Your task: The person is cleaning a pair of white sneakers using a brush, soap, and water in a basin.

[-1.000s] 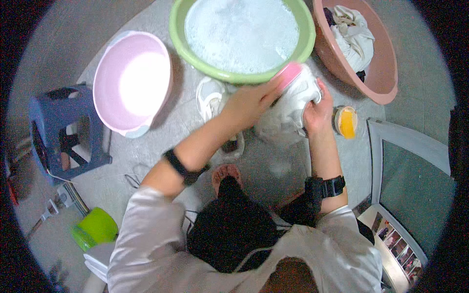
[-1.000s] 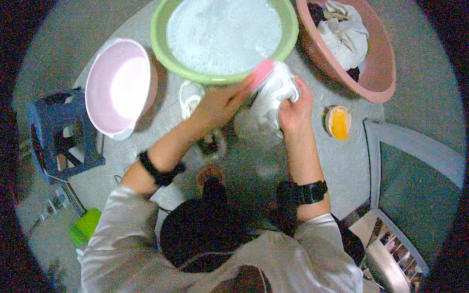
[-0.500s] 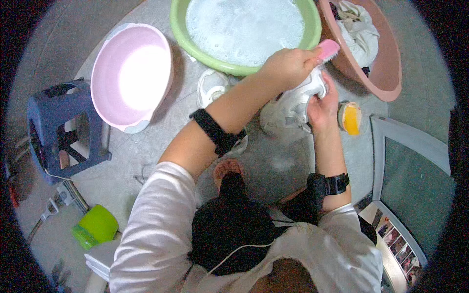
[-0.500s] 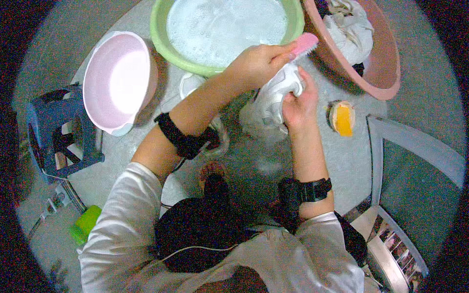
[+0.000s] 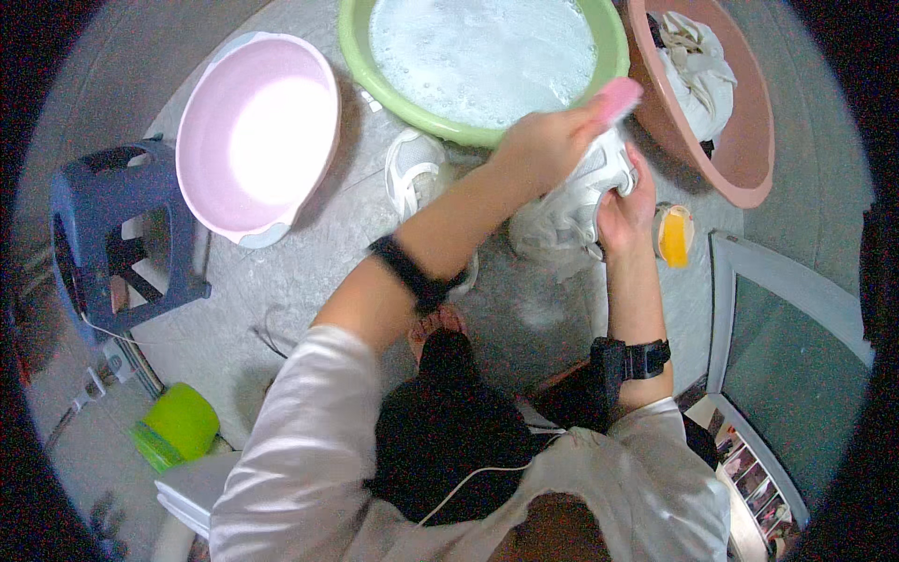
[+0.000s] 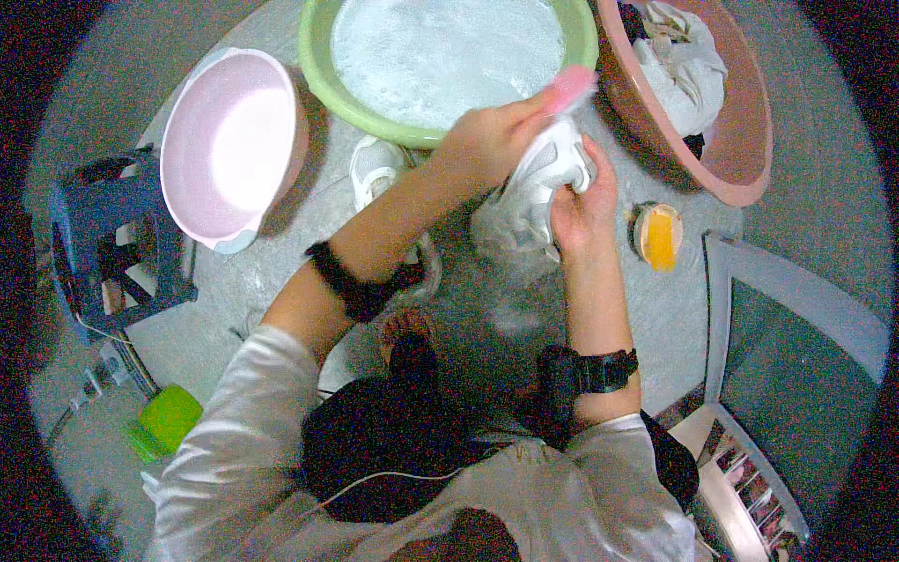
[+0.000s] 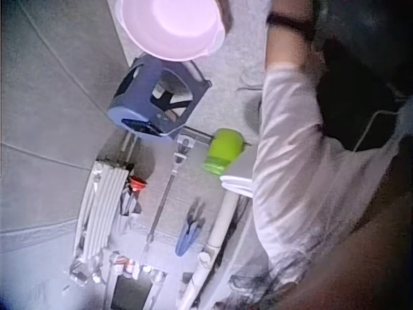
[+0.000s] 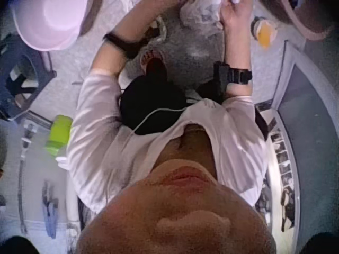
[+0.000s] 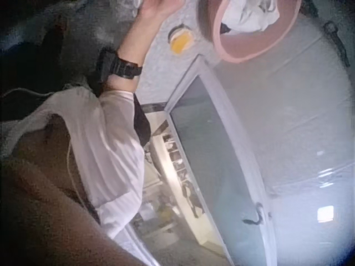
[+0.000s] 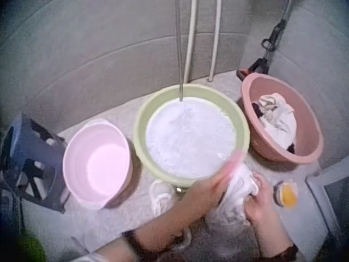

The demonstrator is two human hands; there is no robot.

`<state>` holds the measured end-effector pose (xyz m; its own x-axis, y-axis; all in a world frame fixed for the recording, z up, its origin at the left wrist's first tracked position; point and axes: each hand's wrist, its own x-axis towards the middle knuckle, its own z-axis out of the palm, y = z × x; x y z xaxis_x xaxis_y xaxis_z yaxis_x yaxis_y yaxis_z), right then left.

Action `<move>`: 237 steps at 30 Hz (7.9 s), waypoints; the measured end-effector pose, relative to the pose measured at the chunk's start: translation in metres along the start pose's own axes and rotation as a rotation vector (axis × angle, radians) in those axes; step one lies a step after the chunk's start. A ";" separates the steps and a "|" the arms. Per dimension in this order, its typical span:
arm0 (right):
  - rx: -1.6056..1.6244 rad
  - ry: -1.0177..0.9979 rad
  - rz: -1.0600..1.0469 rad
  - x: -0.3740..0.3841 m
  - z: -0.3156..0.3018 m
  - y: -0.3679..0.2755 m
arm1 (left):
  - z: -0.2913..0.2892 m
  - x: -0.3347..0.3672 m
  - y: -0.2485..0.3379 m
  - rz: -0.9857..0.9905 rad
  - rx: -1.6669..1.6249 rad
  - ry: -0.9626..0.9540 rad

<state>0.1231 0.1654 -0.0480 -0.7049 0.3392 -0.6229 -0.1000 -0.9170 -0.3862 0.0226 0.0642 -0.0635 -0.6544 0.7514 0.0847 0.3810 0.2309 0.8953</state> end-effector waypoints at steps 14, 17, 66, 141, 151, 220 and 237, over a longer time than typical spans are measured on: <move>0.119 0.076 -0.347 0.003 -0.021 -0.020 | 0.004 -0.066 -0.008 0.009 0.304 -0.160; 0.073 0.143 -0.517 -0.020 0.002 -0.041 | -0.037 -0.098 -0.008 -0.091 0.460 -0.375; -0.820 -0.113 -0.147 -0.030 0.003 0.111 | -0.083 -0.087 0.025 -0.181 0.459 0.003; -0.540 0.399 -0.167 -0.032 -0.069 0.080 | 0.016 -0.120 -0.001 -0.223 0.159 -0.620; -0.688 0.382 -0.159 -0.042 -0.069 0.075 | 0.024 -0.106 0.007 -0.257 0.072 -0.636; 0.217 -0.042 0.063 -0.037 -0.041 0.053 | -0.032 -0.075 -0.002 -0.266 0.134 -0.299; -0.304 0.080 -0.049 -0.025 -0.075 0.068 | -0.005 -0.088 0.008 -0.174 0.272 -0.488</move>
<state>0.1867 0.1105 -0.1090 -0.6459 0.4077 -0.6455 0.0903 -0.7988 -0.5948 0.0805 -0.0032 -0.0619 -0.3700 0.8712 -0.3226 0.4916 0.4782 0.7278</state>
